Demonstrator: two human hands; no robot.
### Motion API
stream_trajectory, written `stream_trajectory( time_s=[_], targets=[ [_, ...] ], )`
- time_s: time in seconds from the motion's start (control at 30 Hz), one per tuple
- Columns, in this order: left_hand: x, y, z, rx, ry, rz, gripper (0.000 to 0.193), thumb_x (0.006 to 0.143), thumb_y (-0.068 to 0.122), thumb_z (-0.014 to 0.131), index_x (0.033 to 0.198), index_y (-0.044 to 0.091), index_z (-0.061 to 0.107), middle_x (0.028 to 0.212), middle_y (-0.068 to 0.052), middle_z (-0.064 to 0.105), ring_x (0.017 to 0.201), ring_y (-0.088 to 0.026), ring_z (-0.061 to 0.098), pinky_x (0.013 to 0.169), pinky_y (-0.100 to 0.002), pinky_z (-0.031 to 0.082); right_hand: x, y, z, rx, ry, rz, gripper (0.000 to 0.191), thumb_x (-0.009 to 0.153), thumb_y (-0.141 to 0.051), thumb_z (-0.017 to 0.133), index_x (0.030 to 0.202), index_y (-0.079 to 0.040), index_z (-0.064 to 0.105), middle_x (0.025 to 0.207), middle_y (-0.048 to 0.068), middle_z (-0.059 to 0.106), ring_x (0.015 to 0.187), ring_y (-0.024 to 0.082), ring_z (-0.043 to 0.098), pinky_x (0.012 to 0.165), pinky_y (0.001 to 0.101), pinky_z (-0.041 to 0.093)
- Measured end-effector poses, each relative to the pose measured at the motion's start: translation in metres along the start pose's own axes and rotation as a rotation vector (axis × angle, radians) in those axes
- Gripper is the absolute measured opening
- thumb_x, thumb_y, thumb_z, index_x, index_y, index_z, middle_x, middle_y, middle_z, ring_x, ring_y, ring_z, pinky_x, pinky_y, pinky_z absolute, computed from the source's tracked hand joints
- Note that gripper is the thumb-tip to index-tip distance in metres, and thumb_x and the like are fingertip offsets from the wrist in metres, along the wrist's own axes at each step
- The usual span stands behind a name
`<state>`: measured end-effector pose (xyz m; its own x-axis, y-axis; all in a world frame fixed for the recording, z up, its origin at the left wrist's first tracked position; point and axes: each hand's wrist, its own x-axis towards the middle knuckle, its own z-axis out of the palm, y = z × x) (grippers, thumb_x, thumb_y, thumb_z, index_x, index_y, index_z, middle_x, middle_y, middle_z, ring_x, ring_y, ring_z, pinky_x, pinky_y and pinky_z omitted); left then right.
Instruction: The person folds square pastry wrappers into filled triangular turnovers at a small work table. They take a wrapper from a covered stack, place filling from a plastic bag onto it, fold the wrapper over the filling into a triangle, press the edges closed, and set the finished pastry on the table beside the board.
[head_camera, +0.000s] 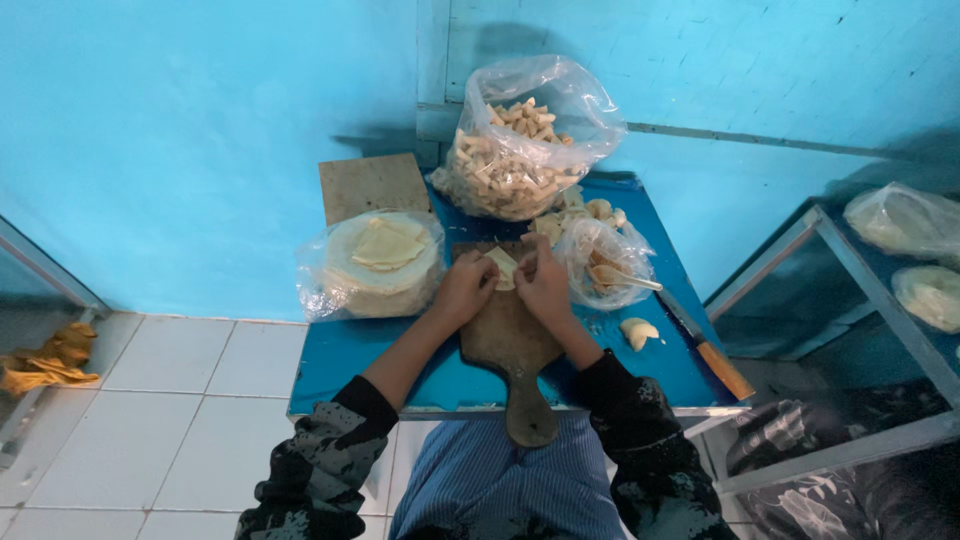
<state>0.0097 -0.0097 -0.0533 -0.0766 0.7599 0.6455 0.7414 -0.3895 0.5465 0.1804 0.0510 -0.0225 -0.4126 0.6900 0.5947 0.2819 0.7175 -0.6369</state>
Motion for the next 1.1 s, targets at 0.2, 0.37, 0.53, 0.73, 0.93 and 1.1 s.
stream_trajectory(
  time_s=[0.2,0.37,0.53,0.73,0.93,1.1],
  targets=[
    [-0.001,0.006,-0.007,-0.044,-0.019,-0.054,0.019,0.085,0.008,0.069,0.101,0.005,0.059,0.09,-0.016,0.063,0.093,-0.037,0.063,0.08,-0.049,0.05,-0.004,-0.012,0.008,0.067,-0.043,-0.122,0.067,0.079,0.012,0.067,0.14,-0.007,0.047,0.095,0.012,0.058,0.083,0.026,0.067,0.073,0.036,0.057],
    [0.0,0.005,-0.008,-0.052,-0.051,-0.082,0.023,0.081,0.005,0.068,0.104,0.006,0.065,0.089,-0.015,0.065,0.09,-0.036,0.065,0.078,-0.049,0.051,-0.005,-0.024,-0.002,0.023,-0.14,-0.211,0.077,0.075,0.012,0.069,0.144,-0.005,0.038,0.102,0.017,0.057,0.091,0.031,0.067,0.08,0.0399,0.054],
    [-0.001,0.0,-0.006,-0.035,-0.004,-0.004,0.006,0.084,0.006,0.07,0.09,0.006,0.073,0.096,-0.016,0.066,0.098,-0.038,0.064,0.084,-0.048,0.052,0.001,-0.031,-0.02,-0.019,-0.273,-0.202,0.079,0.076,0.008,0.069,0.146,-0.006,0.036,0.107,0.019,0.068,0.102,0.037,0.069,0.085,0.0465,0.053],
    [0.004,0.002,-0.019,-0.077,-0.033,0.11,0.018,0.072,0.009,0.078,0.087,0.002,0.072,0.104,-0.021,0.064,0.1,-0.043,0.06,0.083,-0.05,0.051,0.002,-0.026,-0.023,-0.028,-0.318,-0.187,0.065,0.087,0.004,0.07,0.144,-0.011,0.044,0.1,0.016,0.073,0.095,0.036,0.074,0.08,0.0447,0.056],
    [0.004,0.0,-0.018,-0.076,-0.068,0.092,0.011,0.08,0.004,0.073,0.091,0.003,0.071,0.101,-0.018,0.067,0.103,-0.04,0.062,0.088,-0.048,0.052,0.01,-0.01,-0.017,0.139,-0.243,-0.109,0.067,0.084,0.006,0.07,0.142,-0.01,0.043,0.091,0.01,0.073,0.086,0.024,0.075,0.074,0.0361,0.058],
    [0.014,-0.004,-0.015,-0.063,-0.078,0.018,0.01,0.082,0.002,0.071,0.091,0.004,0.07,0.094,-0.018,0.068,0.096,-0.039,0.065,0.085,-0.048,0.051,0.017,-0.005,-0.015,0.201,-0.289,-0.134,0.068,0.081,0.008,0.071,0.14,-0.01,0.044,0.089,0.009,0.073,0.085,0.022,0.076,0.076,0.0347,0.059]
  ],
)
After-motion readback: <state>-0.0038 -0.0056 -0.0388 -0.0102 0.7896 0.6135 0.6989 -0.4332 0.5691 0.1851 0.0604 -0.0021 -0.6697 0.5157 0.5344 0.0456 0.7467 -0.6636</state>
